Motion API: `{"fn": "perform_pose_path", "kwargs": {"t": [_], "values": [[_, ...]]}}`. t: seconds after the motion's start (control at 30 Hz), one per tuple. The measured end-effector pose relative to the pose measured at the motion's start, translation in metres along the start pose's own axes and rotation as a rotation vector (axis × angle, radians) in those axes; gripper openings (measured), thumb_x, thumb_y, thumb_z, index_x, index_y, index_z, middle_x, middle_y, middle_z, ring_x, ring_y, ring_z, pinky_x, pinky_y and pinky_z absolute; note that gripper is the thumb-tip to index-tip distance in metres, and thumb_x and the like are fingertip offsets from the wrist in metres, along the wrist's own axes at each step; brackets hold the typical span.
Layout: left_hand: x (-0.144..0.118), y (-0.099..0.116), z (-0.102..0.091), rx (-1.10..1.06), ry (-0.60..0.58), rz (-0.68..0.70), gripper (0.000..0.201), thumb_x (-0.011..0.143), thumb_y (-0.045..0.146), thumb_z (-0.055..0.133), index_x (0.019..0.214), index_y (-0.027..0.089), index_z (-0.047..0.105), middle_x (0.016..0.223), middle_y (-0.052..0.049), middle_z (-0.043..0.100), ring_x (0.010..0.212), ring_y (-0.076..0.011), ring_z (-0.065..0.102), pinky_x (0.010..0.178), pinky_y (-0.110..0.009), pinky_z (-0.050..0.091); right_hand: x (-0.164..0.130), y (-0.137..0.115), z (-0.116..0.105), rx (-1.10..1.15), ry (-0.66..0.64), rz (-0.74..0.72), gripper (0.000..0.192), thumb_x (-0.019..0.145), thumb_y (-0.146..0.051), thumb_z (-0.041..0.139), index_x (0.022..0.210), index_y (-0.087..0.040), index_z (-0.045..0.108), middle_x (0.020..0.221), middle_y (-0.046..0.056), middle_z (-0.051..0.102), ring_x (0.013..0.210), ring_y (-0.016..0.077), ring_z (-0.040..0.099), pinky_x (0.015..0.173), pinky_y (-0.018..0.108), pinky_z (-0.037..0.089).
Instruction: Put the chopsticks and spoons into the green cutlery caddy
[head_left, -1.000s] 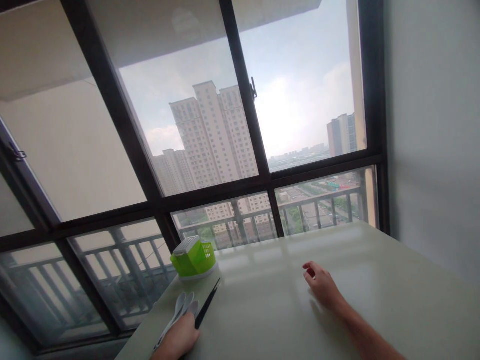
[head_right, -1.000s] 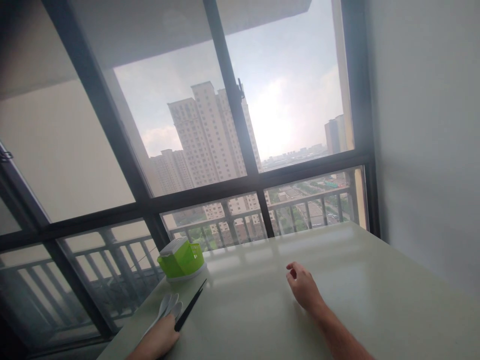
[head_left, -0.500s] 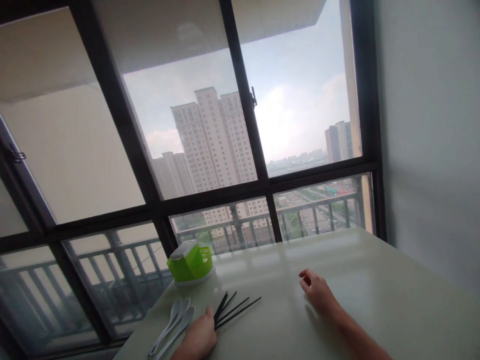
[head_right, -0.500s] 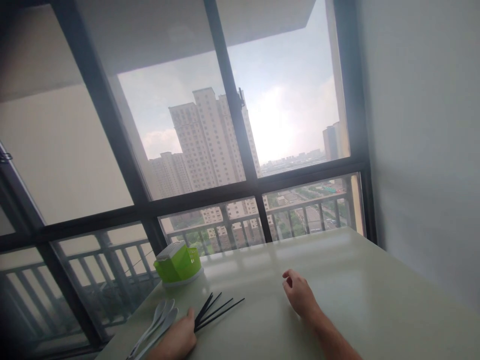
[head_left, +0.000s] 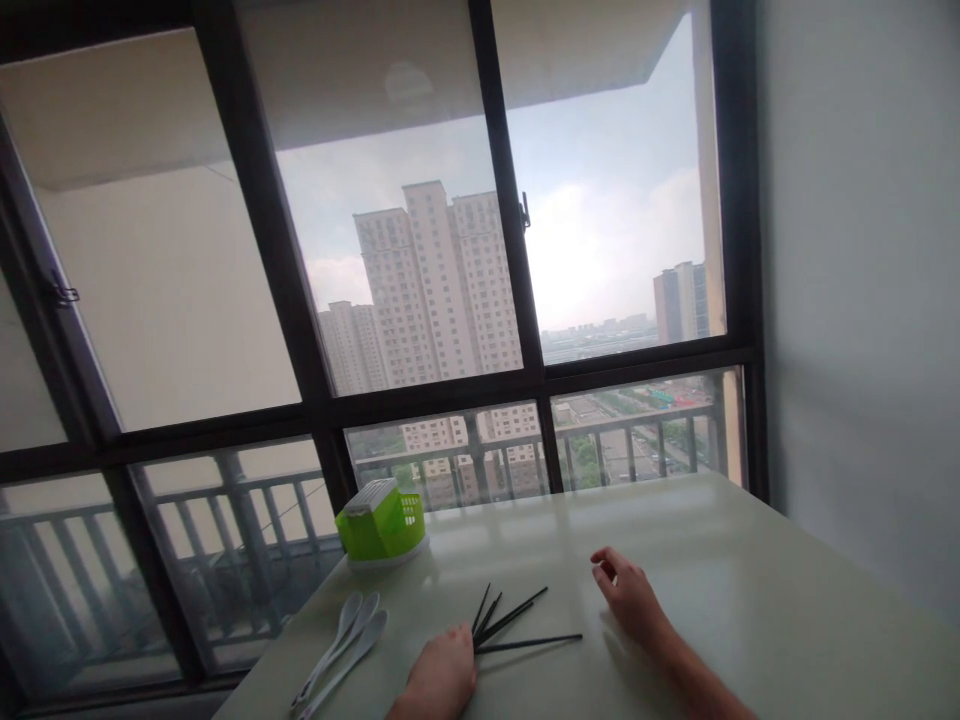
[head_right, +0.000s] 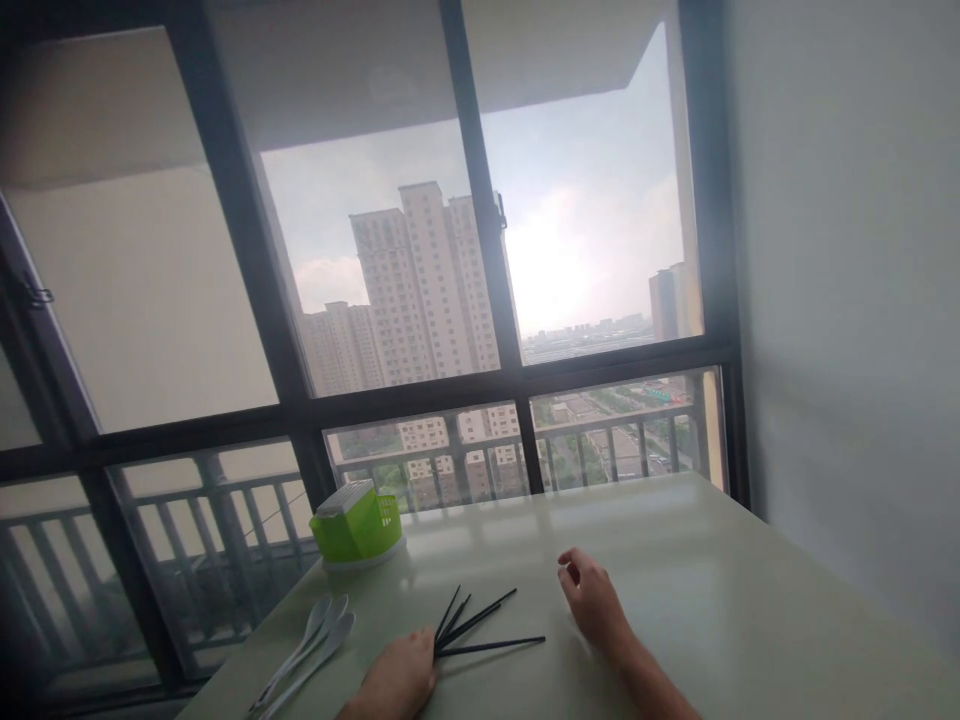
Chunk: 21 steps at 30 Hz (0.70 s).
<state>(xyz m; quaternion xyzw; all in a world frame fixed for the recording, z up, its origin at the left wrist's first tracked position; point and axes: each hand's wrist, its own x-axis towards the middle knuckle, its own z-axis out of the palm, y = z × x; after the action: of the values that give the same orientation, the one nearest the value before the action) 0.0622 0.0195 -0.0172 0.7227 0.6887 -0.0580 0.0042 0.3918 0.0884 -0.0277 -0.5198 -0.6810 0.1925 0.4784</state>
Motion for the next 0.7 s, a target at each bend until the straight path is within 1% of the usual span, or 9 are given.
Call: {"fn": "perform_pose_path", "kwargs": {"t": [0.1, 0.13, 0.2, 0.23, 0.27, 0.33, 0.43, 0.57, 0.7], "values": [[-0.001, 0.010, 0.002, 0.004, 0.006, 0.026, 0.038, 0.087, 0.007, 0.042, 0.118, 0.014, 0.064, 0.114, -0.014, 0.073, 0.106, -0.0280, 0.070, 0.092, -0.038, 0.051, -0.007, -0.029, -0.001, 0.056, -0.075, -0.052, 0.030, 0.092, -0.045, 0.047, 0.086, -0.020, 0.064, 0.072, 0.002, 0.067, 0.067, 0.0165, 0.061, 0.067, 0.027, 0.044], [-0.002, 0.012, 0.003, 0.005, 0.013, 0.031, 0.039, 0.088, 0.006, 0.041, 0.120, 0.013, 0.063, 0.114, -0.015, 0.073, 0.107, -0.0282, 0.070, 0.092, -0.038, 0.052, -0.013, -0.038, 0.003, 0.094, -0.167, -0.032, 0.033, 0.093, -0.046, 0.046, 0.082, -0.020, 0.063, 0.069, 0.001, 0.066, 0.062, 0.0153, 0.060, 0.061, 0.026, 0.043], [-0.003, 0.017, 0.004, 0.008, 0.033, 0.033, 0.042, 0.090, 0.006, 0.039, 0.125, 0.012, 0.061, 0.115, -0.017, 0.072, 0.107, -0.0296, 0.070, 0.091, -0.040, 0.052, -0.030, -0.051, 0.018, 0.176, -0.446, 0.071, 0.036, 0.093, -0.046, 0.044, 0.075, -0.020, 0.063, 0.063, 0.000, 0.065, 0.050, 0.0128, 0.056, 0.050, 0.024, 0.038], [-0.004, 0.019, 0.005, 0.010, 0.045, 0.033, 0.043, 0.091, 0.006, 0.038, 0.128, 0.011, 0.060, 0.115, -0.018, 0.072, 0.107, -0.0305, 0.070, 0.091, -0.041, 0.053, -0.041, -0.055, 0.029, 0.200, -0.588, 0.128, 0.035, 0.092, -0.044, 0.045, 0.074, -0.020, 0.064, 0.062, 0.000, 0.066, 0.046, 0.0120, 0.054, 0.046, 0.022, 0.036], [-0.005, 0.022, 0.007, 0.012, 0.057, 0.032, 0.044, 0.092, 0.006, 0.038, 0.130, 0.010, 0.058, 0.114, -0.019, 0.072, 0.107, -0.0312, 0.070, 0.091, -0.042, 0.053, -0.051, -0.057, 0.041, 0.198, -0.677, 0.157, 0.031, 0.089, -0.040, 0.050, 0.072, -0.020, 0.065, 0.062, 0.001, 0.067, 0.047, 0.0116, 0.055, 0.045, 0.021, 0.034], [-0.008, 0.026, 0.010, 0.011, 0.081, 0.022, 0.044, 0.092, 0.004, 0.035, 0.130, 0.010, 0.058, 0.112, -0.020, 0.071, 0.103, -0.0315, 0.071, 0.088, -0.043, 0.054, -0.069, -0.058, 0.065, 0.157, -0.680, 0.174, 0.018, 0.081, -0.031, 0.060, 0.069, -0.019, 0.068, 0.064, 0.002, 0.070, 0.055, 0.0114, 0.060, 0.048, 0.019, 0.035], [-0.012, 0.030, 0.016, -0.009, 0.108, 0.022, 0.043, 0.094, 0.002, 0.031, 0.122, 0.012, 0.062, 0.110, -0.020, 0.069, 0.097, -0.0298, 0.073, 0.081, -0.040, 0.056, -0.081, -0.056, 0.090, 0.217, -0.611, 0.286, 0.015, 0.079, -0.025, 0.060, 0.069, -0.017, 0.067, 0.065, 0.003, 0.071, 0.057, 0.0108, 0.062, 0.051, 0.018, 0.039], [-0.016, 0.027, 0.017, -0.018, 0.101, 0.050, 0.042, 0.092, 0.000, 0.032, 0.118, 0.011, 0.063, 0.115, -0.020, 0.068, 0.100, -0.0285, 0.072, 0.083, -0.039, 0.054, -0.079, -0.054, 0.104, 0.380, -0.617, 0.495, 0.019, 0.084, -0.033, 0.058, 0.077, -0.016, 0.063, 0.063, 0.002, 0.068, 0.045, 0.0094, 0.057, 0.043, 0.018, 0.037], [-0.014, 0.025, 0.010, -0.040, 0.097, 0.073, 0.038, 0.090, 0.004, 0.037, 0.116, 0.011, 0.064, 0.112, -0.018, 0.072, 0.105, -0.0284, 0.071, 0.088, -0.037, 0.053, -0.078, -0.048, 0.109, 0.456, -0.588, 0.562, 0.040, 0.083, -0.054, 0.064, 0.076, -0.015, 0.061, 0.065, 0.006, 0.069, 0.045, 0.0095, 0.058, 0.043, 0.017, 0.036]]}}
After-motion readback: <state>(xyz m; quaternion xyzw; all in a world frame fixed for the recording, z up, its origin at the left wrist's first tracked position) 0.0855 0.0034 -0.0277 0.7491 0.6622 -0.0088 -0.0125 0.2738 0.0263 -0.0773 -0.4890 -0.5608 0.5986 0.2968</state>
